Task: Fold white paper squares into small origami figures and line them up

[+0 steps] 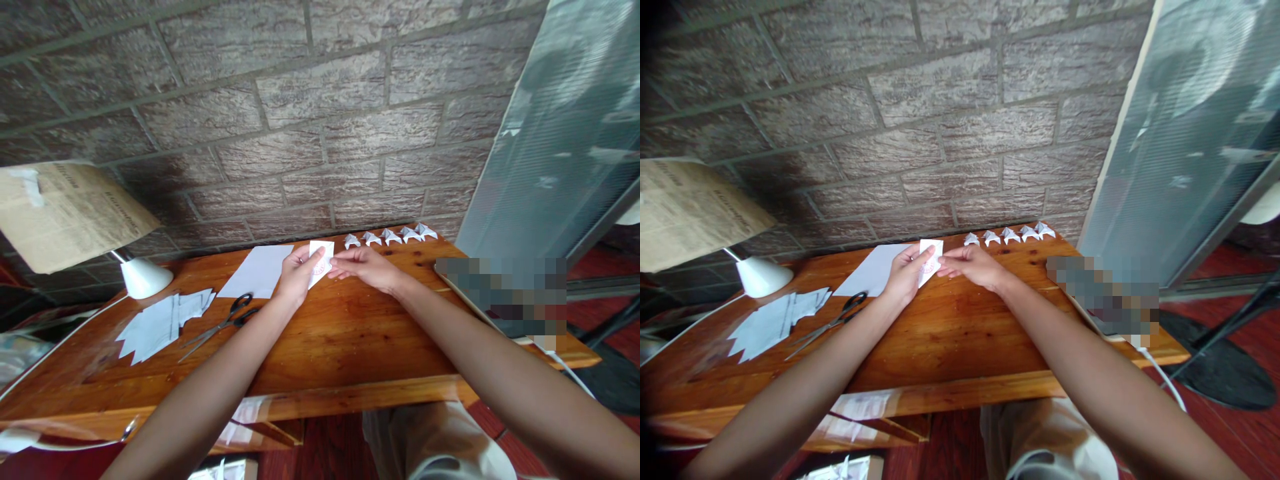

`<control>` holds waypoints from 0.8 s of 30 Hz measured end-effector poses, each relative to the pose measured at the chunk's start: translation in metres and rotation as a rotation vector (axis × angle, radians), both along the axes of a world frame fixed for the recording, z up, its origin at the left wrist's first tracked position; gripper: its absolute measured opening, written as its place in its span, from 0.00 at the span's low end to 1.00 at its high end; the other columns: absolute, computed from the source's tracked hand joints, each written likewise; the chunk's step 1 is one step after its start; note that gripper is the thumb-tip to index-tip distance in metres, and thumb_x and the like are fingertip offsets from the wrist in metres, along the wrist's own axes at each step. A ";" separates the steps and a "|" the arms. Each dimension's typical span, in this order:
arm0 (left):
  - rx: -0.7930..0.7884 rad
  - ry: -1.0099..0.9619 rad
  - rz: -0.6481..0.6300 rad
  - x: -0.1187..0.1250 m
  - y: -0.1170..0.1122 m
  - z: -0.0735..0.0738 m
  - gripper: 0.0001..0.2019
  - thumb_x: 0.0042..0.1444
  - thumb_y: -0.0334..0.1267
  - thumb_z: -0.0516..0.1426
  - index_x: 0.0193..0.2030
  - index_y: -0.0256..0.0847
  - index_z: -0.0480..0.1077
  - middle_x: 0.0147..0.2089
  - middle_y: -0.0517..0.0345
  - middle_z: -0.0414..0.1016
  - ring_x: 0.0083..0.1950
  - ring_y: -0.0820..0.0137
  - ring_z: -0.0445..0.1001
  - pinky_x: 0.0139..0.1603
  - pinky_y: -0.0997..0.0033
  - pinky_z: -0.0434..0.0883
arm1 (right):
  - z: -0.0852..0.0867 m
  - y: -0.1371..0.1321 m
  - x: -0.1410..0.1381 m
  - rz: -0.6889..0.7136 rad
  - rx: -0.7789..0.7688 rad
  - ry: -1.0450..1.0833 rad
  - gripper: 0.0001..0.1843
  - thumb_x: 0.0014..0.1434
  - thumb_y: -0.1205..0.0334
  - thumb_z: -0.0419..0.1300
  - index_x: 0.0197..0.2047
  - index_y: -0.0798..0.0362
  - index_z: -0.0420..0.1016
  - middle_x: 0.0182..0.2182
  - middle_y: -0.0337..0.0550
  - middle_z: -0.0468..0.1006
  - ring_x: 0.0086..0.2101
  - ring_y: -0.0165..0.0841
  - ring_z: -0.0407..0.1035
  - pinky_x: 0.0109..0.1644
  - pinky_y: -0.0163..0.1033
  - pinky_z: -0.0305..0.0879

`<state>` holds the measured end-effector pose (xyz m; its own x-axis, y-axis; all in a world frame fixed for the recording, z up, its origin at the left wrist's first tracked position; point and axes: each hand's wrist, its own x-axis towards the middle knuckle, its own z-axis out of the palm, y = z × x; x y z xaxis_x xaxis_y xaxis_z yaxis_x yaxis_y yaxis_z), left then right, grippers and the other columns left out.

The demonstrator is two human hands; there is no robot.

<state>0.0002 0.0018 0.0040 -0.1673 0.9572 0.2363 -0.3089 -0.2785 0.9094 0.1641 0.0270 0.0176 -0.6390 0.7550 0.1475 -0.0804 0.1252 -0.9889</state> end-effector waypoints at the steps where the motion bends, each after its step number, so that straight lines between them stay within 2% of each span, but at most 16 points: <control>1: 0.002 0.002 0.003 0.000 0.000 0.000 0.17 0.38 0.44 0.70 0.35 0.38 0.77 0.31 0.59 0.78 0.29 0.72 0.72 0.33 0.72 0.67 | 0.000 0.001 0.000 -0.010 0.007 -0.010 0.22 0.46 0.44 0.69 0.34 0.56 0.81 0.32 0.46 0.83 0.34 0.31 0.76 0.40 0.35 0.67; 6: 0.018 0.017 0.029 0.000 0.000 -0.003 0.16 0.40 0.45 0.69 0.34 0.38 0.77 0.28 0.60 0.76 0.27 0.74 0.70 0.31 0.73 0.65 | -0.003 0.001 -0.002 -0.125 0.176 -0.082 0.22 0.47 0.43 0.68 0.31 0.55 0.79 0.28 0.44 0.82 0.29 0.32 0.75 0.36 0.36 0.68; 10: 0.038 0.033 0.069 0.001 0.001 -0.006 0.16 0.41 0.46 0.69 0.33 0.39 0.76 0.28 0.62 0.75 0.27 0.75 0.69 0.31 0.74 0.65 | -0.005 -0.002 -0.005 -0.237 0.333 -0.132 0.20 0.49 0.42 0.66 0.29 0.53 0.78 0.25 0.42 0.80 0.28 0.34 0.74 0.37 0.38 0.69; 14: 0.045 0.044 0.105 0.002 0.002 -0.008 0.16 0.40 0.46 0.69 0.33 0.38 0.76 0.29 0.61 0.76 0.28 0.74 0.70 0.32 0.73 0.66 | -0.005 -0.002 -0.007 -0.213 0.309 -0.122 0.22 0.50 0.41 0.64 0.30 0.54 0.78 0.26 0.42 0.80 0.29 0.34 0.74 0.37 0.38 0.68; 18: 0.065 0.014 0.054 0.003 0.002 -0.006 0.17 0.40 0.44 0.70 0.35 0.38 0.77 0.32 0.59 0.78 0.31 0.72 0.73 0.36 0.71 0.68 | -0.002 0.000 -0.005 -0.177 0.257 -0.089 0.23 0.50 0.41 0.64 0.31 0.55 0.77 0.27 0.42 0.80 0.30 0.32 0.72 0.36 0.36 0.66; 24: 0.072 0.079 -0.063 0.005 -0.003 -0.002 0.17 0.42 0.45 0.69 0.38 0.38 0.77 0.35 0.54 0.80 0.36 0.67 0.76 0.40 0.68 0.70 | 0.003 0.000 -0.002 -0.291 0.299 -0.056 0.26 0.50 0.37 0.62 0.26 0.55 0.74 0.24 0.39 0.75 0.27 0.29 0.67 0.36 0.36 0.64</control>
<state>0.0055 -0.0014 0.0016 -0.0851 0.9454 0.3146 -0.2561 -0.3259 0.9101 0.1625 0.0271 0.0206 -0.4181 0.8346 0.3587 0.0532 0.4167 -0.9075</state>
